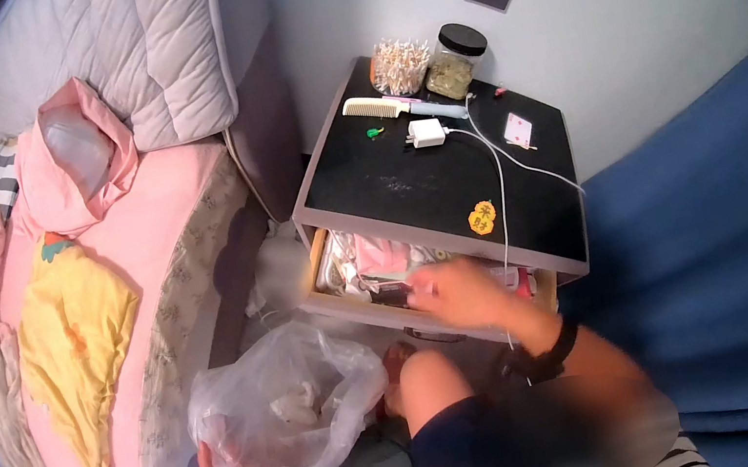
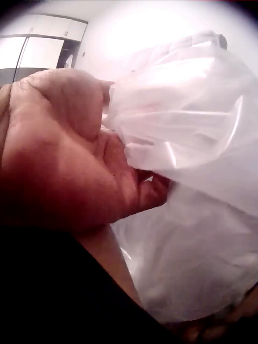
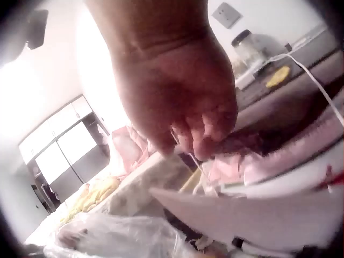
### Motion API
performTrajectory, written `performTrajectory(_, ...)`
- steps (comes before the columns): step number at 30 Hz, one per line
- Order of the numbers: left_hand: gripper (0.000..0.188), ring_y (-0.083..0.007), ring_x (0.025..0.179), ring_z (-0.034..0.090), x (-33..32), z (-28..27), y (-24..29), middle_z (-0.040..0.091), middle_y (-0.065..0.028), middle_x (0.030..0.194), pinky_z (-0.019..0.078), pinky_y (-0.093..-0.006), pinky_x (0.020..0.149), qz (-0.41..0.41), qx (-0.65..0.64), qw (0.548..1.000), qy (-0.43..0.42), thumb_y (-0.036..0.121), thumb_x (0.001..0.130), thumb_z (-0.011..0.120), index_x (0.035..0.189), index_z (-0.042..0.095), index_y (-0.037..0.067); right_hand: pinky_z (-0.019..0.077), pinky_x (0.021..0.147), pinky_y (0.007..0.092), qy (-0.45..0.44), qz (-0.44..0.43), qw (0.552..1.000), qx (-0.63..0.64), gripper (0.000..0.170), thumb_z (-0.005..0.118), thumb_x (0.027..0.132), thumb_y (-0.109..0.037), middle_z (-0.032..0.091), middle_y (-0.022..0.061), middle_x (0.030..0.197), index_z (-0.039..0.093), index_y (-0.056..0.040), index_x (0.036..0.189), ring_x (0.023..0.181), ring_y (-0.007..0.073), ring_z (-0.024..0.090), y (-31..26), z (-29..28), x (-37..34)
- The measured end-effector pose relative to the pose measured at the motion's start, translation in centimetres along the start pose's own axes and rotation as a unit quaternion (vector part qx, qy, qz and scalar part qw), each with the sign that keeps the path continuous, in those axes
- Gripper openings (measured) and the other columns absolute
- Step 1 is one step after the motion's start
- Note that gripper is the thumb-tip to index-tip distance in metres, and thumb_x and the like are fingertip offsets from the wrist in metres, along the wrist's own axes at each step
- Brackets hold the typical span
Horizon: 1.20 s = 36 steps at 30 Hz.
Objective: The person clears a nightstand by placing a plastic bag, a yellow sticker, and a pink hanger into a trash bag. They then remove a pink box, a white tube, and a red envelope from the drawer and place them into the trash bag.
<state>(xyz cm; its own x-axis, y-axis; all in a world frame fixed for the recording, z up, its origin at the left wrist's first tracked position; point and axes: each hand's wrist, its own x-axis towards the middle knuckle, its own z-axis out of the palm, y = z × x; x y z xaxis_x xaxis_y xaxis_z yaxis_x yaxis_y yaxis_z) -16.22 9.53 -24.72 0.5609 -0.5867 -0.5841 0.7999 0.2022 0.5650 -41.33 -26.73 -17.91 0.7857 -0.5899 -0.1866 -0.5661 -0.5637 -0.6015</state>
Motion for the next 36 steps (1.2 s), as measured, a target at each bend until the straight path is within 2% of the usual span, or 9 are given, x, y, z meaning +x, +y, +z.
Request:
performTrajectory(4,0.053,-0.0252,0.09,0.06,1.3,-3.1,0.1,0.063,-0.0091,0.102,0.0537,-0.0406,0.07,-0.041,-0.053,0.997,-0.04,0.041,0.087,0.05,0.128,0.047,0.007,0.05,0.069,0.0314,0.153,-0.03,0.988,-0.007,0.031,0.061,0.083,-0.017,0.066,0.0152,0.095,0.058,0.0004,0.108,0.076,0.0222,0.065,1.1,-3.8,7.8)
performTrajectory(6,0.053,-0.0236,0.078,0.06,1.8,-2.9,0.2,0.063,-0.0072,0.091,0.0524,-0.0385,0.059,-0.048,-0.051,0.997,-0.025,0.041,0.086,0.05,0.127,0.048,0.008,0.0497,0.08,0.0348,0.181,-0.021,0.982,-0.039,0.038,0.059,0.084,-0.019,0.063,0.0186,0.107,0.055,0.0009,0.115,0.089,0.0287,0.064,1.9,-5.0,11.8)
performTrajectory(8,0.051,-0.0206,0.061,0.058,2.2,-2.3,0.0,0.062,-0.0047,0.079,0.0491,-0.0343,0.046,-0.037,-0.028,0.999,0.028,0.043,0.086,0.05,0.122,0.052,0.008,0.0423,0.095,0.0378,0.166,0.04,0.981,-0.093,0.04,0.056,0.084,-0.019,0.058,0.021,0.115,0.053,-0.0018,0.12,0.109,0.0357,0.054,2.1,-5.7,15.2)
performTrajectory(15,0.056,-0.0208,0.054,0.053,2.7,-3.4,0.5,0.057,-0.0024,0.071,0.0464,-0.0379,0.046,-0.075,-0.062,0.995,-0.006,0.039,0.086,0.049,0.133,0.041,0.009,0.042,0.093,0.0426,0.108,0.09,0.958,-0.251,0.043,0.048,0.084,-0.01,0.053,0.0148,0.125,0.045,-0.0053,0.127,0.111,0.0326,0.052,3.1,-4.6,21.8)
performTrajectory(23,0.059,-0.0201,0.055,0.053,3.2,-3.4,1.0,0.057,-0.0054,0.072,0.046,-0.0351,0.046,-0.09,-0.087,0.992,-0.029,0.037,0.086,0.051,0.136,0.037,0.009,0.049,0.074,0.0461,0.142,-0.031,0.939,-0.312,0.03,0.055,0.081,-0.007,0.065,0.0135,0.092,0.06,-0.012,0.11,0.082,0.0369,0.061,2.5,-4.1,18.8)
performTrajectory(26,0.059,-0.0198,0.057,0.054,3.2,-2.8,1.2,0.057,-0.0059,0.073,0.0459,-0.0342,0.046,-0.107,-0.093,0.984,-0.109,0.036,0.087,0.05,0.137,0.035,0.01,0.0504,0.067,0.0395,0.198,-0.079,0.908,-0.362,0.028,0.058,0.082,-0.009,0.066,0.0123,0.086,0.059,-0.0068,0.11,0.073,0.0299,0.063,3.0,-3.3,17.6)
performTrajectory(28,0.059,-0.0194,0.058,0.055,3.2,-3.2,1.0,0.058,-0.0062,0.073,0.0463,-0.0339,0.047,-0.106,-0.112,0.984,-0.091,0.036,0.087,0.05,0.138,0.034,0.01,0.0485,0.063,0.0318,0.188,-0.058,0.976,-0.094,0.029,0.061,0.083,-0.01,0.066,0.0085,0.085,0.058,-0.0038,0.111,0.069,0.0207,0.061,4.0,-2.6,17.4)
performTrajectory(30,0.058,-0.0184,0.059,0.055,3.1,-3.8,1.0,0.058,-0.0057,0.073,0.0468,-0.0334,0.05,-0.107,-0.11,0.982,-0.109,0.035,0.087,0.05,0.138,0.035,0.011,0.0421,0.058,0.0197,0.109,0.082,0.948,0.288,0.031,0.064,0.083,-0.01,0.065,0.0025,0.089,0.056,0.0002,0.111,0.068,0.0064,0.054,2.0,-2.8,15.1)
performTrajectory(36,0.056,-0.018,0.059,0.055,3.2,-3.3,0.9,0.058,-0.0038,0.074,0.0472,-0.0336,0.053,-0.107,-0.095,0.987,-0.073,0.034,0.085,0.055,0.134,0.041,0.012,0.0409,0.057,0.0186,0.018,0.083,0.858,0.506,0.031,0.064,0.082,-0.008,0.065,0.0027,0.091,0.057,-0.0018,0.112,0.067,0.0057,0.054,-4.1,-2.0,7.9)
